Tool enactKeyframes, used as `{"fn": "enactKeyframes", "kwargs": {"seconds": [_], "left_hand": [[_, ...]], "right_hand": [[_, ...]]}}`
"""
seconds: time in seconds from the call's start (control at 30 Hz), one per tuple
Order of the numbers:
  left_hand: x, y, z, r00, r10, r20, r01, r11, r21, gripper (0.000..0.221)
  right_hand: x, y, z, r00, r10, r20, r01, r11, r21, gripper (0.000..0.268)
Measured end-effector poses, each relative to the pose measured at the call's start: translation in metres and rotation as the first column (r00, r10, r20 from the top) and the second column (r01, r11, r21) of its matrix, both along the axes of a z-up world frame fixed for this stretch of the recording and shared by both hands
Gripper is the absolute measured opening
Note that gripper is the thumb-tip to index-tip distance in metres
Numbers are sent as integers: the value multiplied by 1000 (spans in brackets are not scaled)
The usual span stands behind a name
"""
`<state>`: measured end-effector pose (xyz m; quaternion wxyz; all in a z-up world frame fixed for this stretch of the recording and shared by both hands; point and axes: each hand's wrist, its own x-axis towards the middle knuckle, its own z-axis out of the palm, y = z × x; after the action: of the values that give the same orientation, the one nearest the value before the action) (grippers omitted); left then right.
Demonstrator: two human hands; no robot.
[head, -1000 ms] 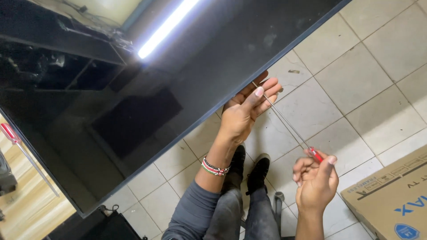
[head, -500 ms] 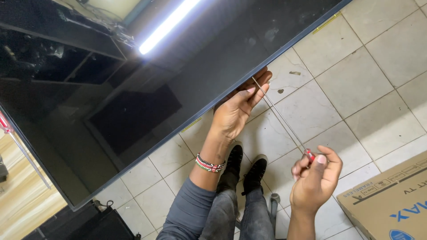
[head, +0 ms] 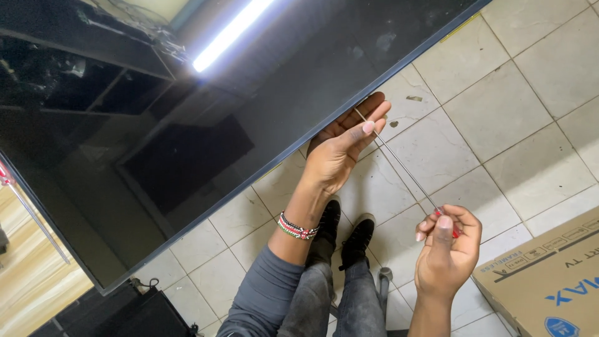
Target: Removing the front frame of a television by prying it with a screwdriver along the edges.
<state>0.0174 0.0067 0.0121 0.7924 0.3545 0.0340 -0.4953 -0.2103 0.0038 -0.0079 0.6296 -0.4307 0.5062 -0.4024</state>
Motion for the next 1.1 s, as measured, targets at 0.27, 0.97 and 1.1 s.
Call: {"fn": "enactKeyframes", "kwargs": {"seconds": [0.27,0.97,1.1], "left_hand": [[-1,-4,-4,999,45,-3,-45,992,-119,26],[-11,-5,6,995,8,98,-38,951,308,52],[6,-15,9,996,80,41,-89,920,382,38]], "right_hand": [[6,0,4,1000,-8,3,8,1000,5,25],[-8,1,-53,982,119,-144,-114,993,42,47],[19,-7,-12,971,87,-222,-72,994,77,37]]}}
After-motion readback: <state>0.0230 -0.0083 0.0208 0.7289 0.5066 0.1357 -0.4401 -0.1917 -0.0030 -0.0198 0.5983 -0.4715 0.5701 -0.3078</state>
